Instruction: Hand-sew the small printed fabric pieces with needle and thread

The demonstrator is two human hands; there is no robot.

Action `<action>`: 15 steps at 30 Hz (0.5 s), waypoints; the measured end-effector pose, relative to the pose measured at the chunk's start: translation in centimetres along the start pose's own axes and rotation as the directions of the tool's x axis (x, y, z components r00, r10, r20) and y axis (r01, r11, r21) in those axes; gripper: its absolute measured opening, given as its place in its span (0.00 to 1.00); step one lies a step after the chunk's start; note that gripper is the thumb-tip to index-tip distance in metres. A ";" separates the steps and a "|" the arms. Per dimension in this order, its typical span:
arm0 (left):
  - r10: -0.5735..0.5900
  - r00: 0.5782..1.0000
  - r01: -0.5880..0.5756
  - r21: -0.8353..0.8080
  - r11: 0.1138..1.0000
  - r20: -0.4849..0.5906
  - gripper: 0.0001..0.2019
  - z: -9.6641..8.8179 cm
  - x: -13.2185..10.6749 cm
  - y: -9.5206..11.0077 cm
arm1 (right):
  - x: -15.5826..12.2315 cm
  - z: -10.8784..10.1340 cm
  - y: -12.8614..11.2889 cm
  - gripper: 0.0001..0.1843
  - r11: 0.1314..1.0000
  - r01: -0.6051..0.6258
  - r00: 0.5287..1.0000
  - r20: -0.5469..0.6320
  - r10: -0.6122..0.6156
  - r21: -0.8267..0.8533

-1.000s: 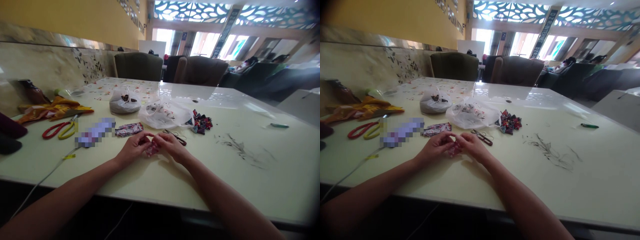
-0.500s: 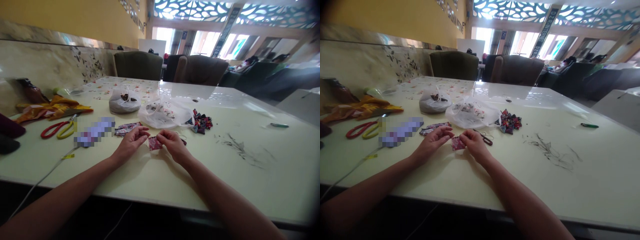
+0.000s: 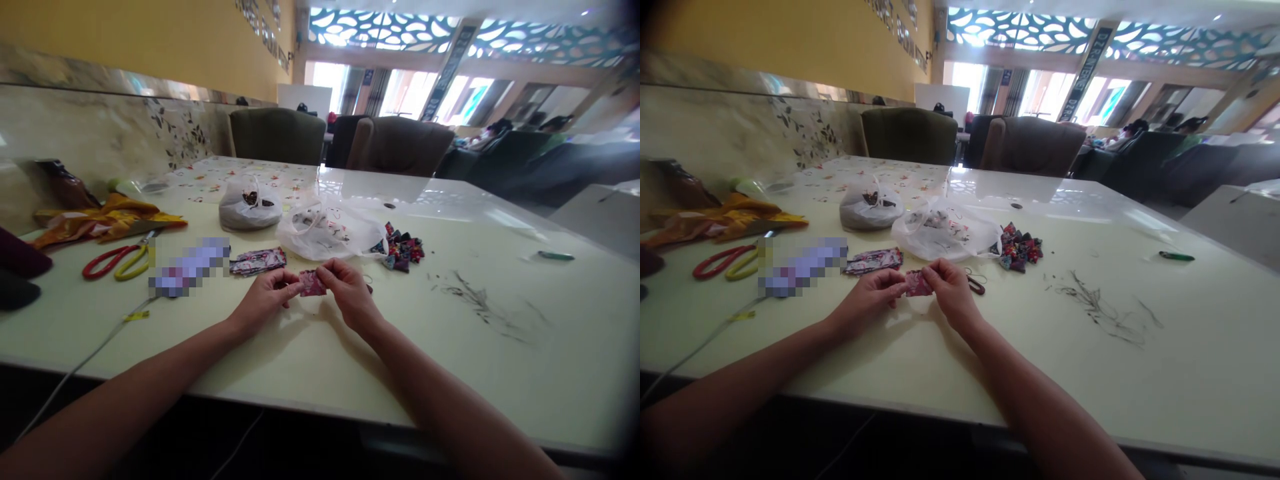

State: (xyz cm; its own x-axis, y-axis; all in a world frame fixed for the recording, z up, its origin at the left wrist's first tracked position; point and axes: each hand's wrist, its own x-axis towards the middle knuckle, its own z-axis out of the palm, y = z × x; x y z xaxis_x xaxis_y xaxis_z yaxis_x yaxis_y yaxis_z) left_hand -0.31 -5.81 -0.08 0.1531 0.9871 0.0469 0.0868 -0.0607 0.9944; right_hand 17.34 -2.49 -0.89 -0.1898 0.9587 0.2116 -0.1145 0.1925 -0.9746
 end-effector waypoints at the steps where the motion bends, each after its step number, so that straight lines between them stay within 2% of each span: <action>1: 0.006 1.000 -0.006 0.006 1.000 0.000 0.13 0.0 0.0 0.0 | 0.0 0.1 0.0 0.15 1.000 -0.005 1.000 0.008 0.005 -0.001; 9: -0.028 0.994 0.027 -0.004 1.000 -0.109 0.11 -0.2 0.0 0.0 | -0.2 0.2 -0.2 0.13 0.999 -0.030 0.997 0.067 0.032 -0.027; 15: 0.059 0.992 -0.056 0.029 0.998 -0.115 0.12 -0.1 0.0 0.1 | -0.3 0.2 -0.4 0.14 0.998 -0.068 0.988 0.142 0.068 0.001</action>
State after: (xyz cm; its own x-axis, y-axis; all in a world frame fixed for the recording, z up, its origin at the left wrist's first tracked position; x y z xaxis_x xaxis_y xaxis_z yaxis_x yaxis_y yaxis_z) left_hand -0.41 -5.83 0.08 0.0438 0.9922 0.1163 0.1063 -0.1204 0.9870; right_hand 17.20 -2.88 -0.57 -0.3334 0.9302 0.1536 -0.1020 0.1264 -0.9867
